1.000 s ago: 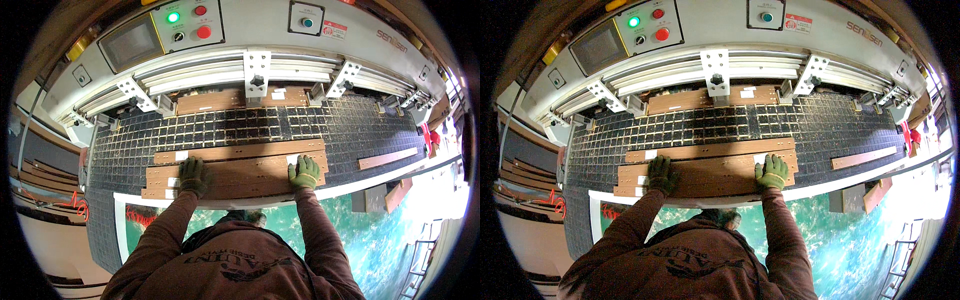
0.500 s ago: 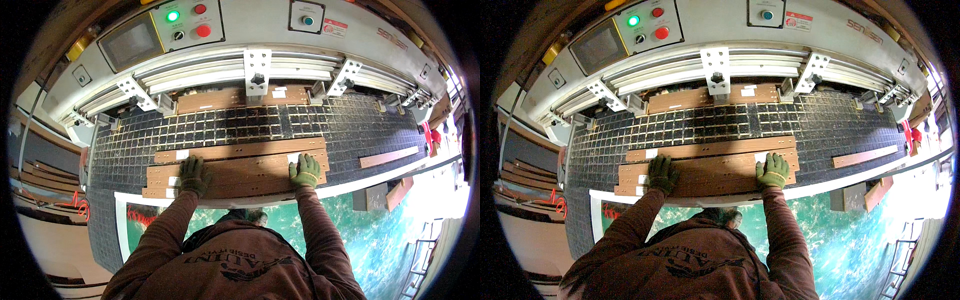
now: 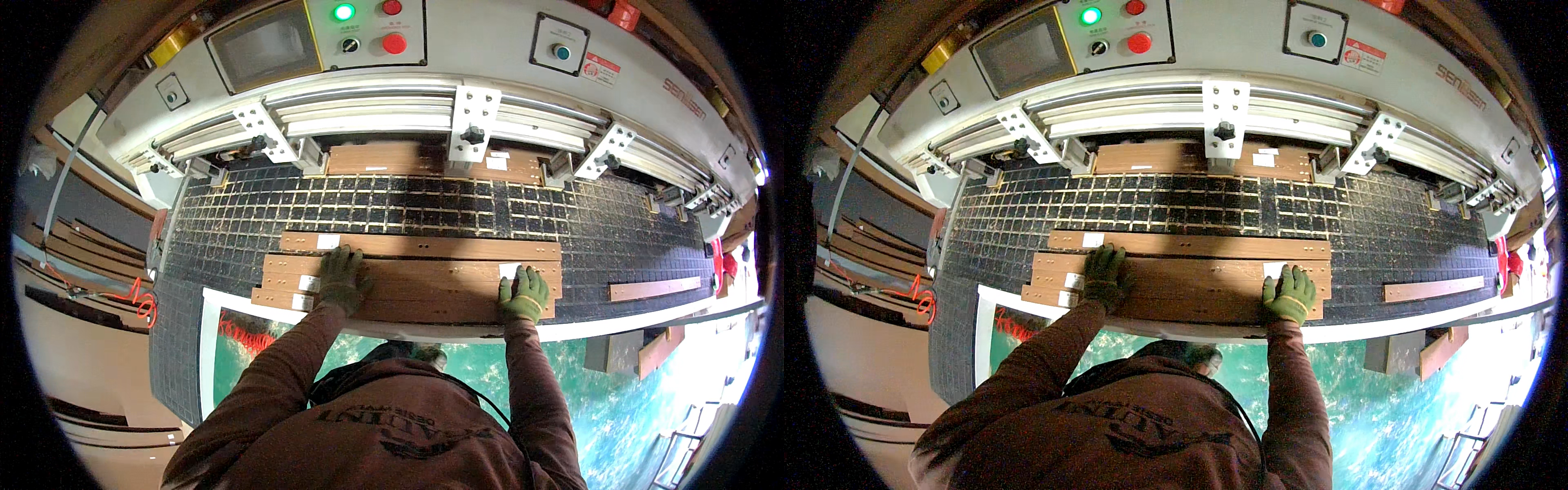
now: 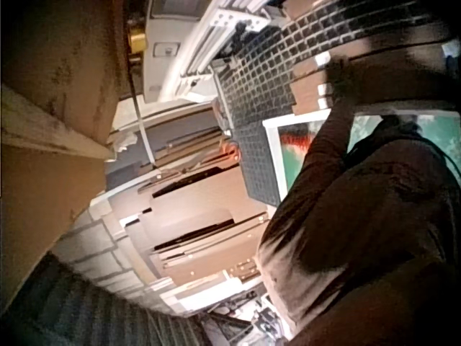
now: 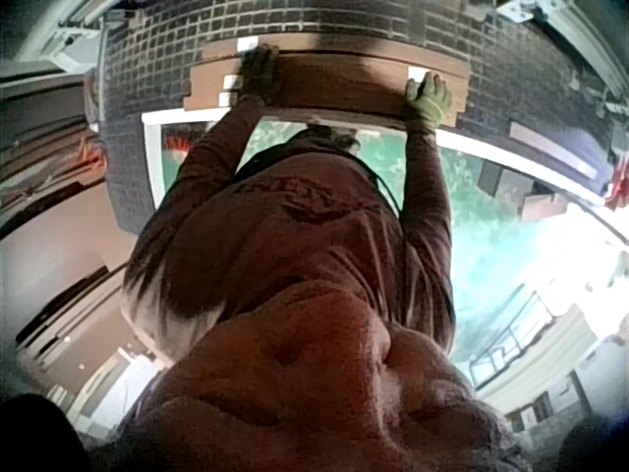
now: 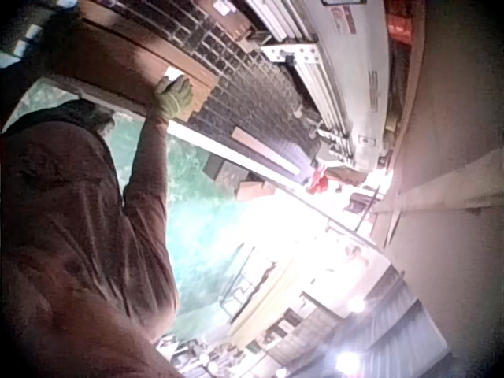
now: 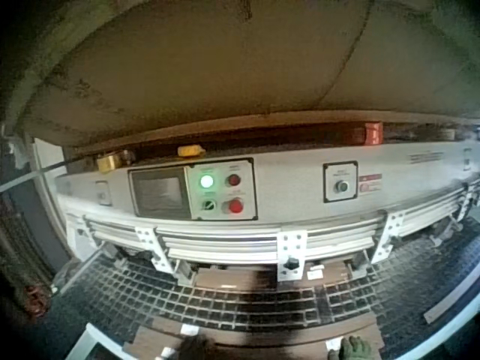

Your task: The person places wooden planks onto a CNC machine bed, aligns them, and presses a button to start the machine. The person repeats this process with multiple planks throughout the clip.

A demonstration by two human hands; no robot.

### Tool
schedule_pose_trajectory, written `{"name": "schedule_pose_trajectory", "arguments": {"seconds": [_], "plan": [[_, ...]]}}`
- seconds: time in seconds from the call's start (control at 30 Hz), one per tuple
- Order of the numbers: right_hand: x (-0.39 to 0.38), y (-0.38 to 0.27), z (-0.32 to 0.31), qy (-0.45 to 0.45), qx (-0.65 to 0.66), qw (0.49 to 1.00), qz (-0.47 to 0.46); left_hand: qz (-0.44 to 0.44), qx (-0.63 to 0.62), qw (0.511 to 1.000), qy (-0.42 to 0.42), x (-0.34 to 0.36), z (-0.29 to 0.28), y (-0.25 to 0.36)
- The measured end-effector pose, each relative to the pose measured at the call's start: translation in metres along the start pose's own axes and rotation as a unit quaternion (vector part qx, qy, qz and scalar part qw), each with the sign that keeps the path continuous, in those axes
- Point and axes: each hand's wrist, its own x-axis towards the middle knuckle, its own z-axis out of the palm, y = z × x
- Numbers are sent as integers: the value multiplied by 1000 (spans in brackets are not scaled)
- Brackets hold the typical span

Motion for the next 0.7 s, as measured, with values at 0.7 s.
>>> {"name": "schedule_pose_trajectory", "arguments": {"seconds": [0.7], "plan": [[2, 17, 17, 17, -44, 998, -38, 55, -65, 975, 204, 204, -28, 6]]}}
